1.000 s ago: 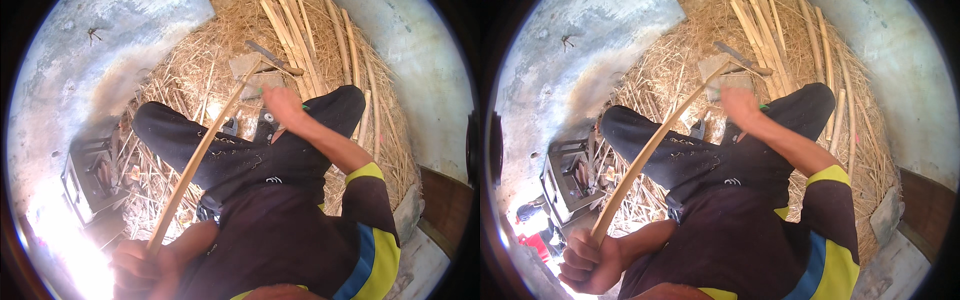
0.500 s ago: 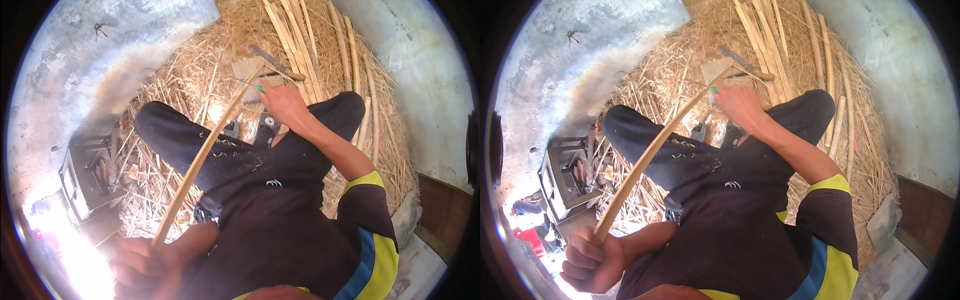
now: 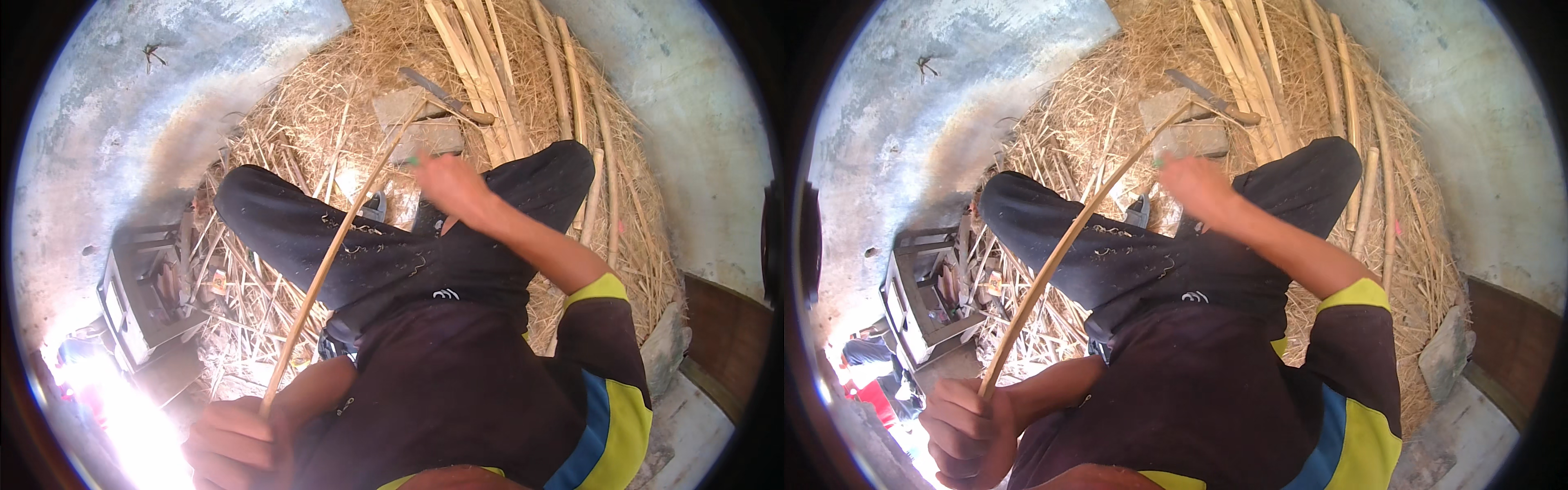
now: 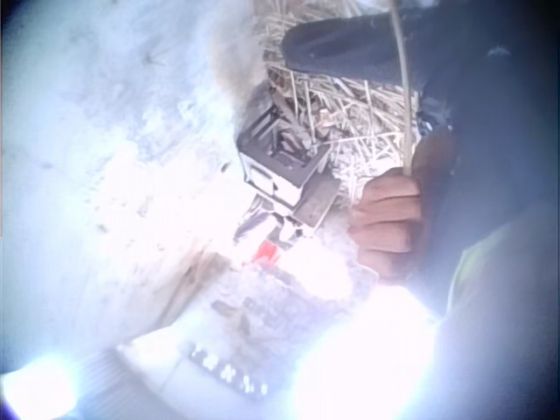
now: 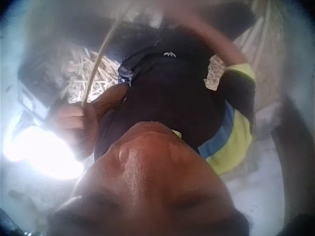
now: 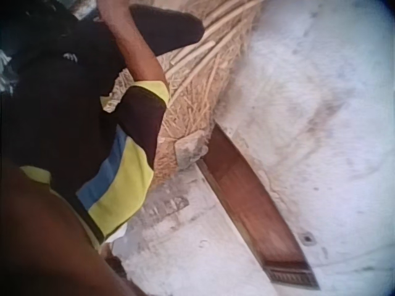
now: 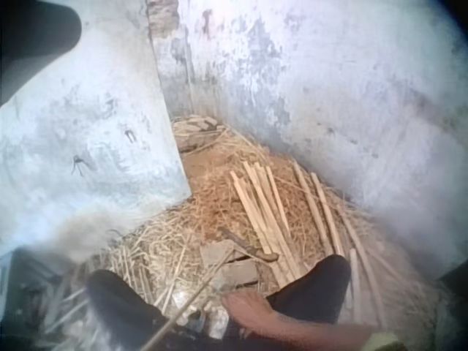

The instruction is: The person sits cross-legged on a straw-covered floor and uses a green-handled knife to shave thin strips of wood from a long bamboo stick. They hold the stick with their left hand and scrape the blade along its length with their right hand, producing wood shavings that fall onto their lap and the floor.

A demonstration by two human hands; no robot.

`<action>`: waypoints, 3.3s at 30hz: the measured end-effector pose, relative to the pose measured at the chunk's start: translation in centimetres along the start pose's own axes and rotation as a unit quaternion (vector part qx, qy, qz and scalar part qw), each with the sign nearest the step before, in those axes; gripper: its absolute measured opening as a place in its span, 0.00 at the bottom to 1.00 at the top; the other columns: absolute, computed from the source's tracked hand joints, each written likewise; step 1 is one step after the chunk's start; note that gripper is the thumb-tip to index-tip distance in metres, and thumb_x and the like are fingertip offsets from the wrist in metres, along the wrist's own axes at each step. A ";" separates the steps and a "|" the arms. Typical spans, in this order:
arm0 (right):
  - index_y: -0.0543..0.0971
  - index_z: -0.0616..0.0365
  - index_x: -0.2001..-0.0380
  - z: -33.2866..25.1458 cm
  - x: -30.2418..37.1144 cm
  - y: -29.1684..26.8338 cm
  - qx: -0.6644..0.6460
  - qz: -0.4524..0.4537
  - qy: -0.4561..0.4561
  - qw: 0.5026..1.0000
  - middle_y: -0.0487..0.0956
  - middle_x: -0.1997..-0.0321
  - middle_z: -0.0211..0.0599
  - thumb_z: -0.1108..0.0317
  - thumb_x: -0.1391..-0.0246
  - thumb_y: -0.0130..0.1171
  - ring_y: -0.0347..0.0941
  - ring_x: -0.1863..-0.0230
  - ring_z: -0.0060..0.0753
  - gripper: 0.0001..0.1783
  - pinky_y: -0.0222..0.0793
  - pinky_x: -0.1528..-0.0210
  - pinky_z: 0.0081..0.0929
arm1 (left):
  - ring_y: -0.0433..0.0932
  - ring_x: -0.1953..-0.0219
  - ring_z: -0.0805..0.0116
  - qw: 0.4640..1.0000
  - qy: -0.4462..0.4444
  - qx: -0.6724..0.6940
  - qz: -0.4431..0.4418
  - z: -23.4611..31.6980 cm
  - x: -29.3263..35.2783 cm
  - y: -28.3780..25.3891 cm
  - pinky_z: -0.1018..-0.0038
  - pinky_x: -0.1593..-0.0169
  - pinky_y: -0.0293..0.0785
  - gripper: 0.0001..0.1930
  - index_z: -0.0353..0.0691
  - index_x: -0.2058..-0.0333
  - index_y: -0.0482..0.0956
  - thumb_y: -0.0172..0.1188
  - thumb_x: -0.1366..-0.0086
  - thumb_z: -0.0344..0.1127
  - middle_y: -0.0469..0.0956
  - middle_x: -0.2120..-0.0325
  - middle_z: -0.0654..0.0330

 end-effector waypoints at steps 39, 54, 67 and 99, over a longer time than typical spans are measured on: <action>0.69 0.63 0.55 15.1 -4.5 10.1 0.013 -0.096 0.106 0.990 0.77 0.73 0.58 0.60 0.44 0.48 0.75 0.67 0.57 0.19 0.70 0.65 0.46 | 0.42 0.90 0.78 0.963 -0.003 -0.086 0.254 1.2 1.9 -5.2 0.77 0.81 0.42 0.21 0.51 0.88 0.49 0.40 0.35 0.37 0.45 0.91 0.69; 0.72 0.62 0.60 18.8 -1.2 7.7 0.112 -0.050 0.252 0.960 0.79 0.77 0.47 0.63 0.44 0.50 0.77 0.75 0.51 0.14 0.72 0.75 0.43 | 0.43 0.91 0.80 0.991 -0.016 -0.028 0.131 0.3 0.9 -2.0 0.78 0.83 0.40 0.21 0.52 0.88 0.51 0.39 0.34 0.38 0.46 0.92 0.71; 0.67 0.59 0.64 -14.4 3.5 -14.5 -0.301 -0.009 -0.164 0.939 0.72 0.84 0.40 0.62 0.43 0.51 0.71 0.85 0.44 0.12 0.67 0.84 0.37 | 0.47 0.98 0.86 0.999 0.046 0.028 -0.007 -0.3 -0.3 0.3 0.86 0.92 0.38 0.24 0.52 0.94 0.51 0.43 0.38 0.34 0.51 0.99 0.75; 0.70 0.61 0.67 -9.8 3.6 -7.2 -0.087 -0.053 -0.078 0.992 0.74 0.77 0.46 0.66 0.43 0.50 0.72 0.83 0.43 0.09 0.68 0.84 0.37 | 0.49 0.96 0.89 0.999 0.032 0.035 -0.008 0.1 0.2 -0.4 0.89 0.91 0.39 0.23 0.55 0.93 0.51 0.44 0.39 0.39 0.51 0.98 0.78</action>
Point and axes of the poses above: each hand's wrist, its own x-axis away from the middle knuckle, its own y-axis out of the palm, z = x × y, the point moved 7 cm from there along -x, towards the middle knuckle
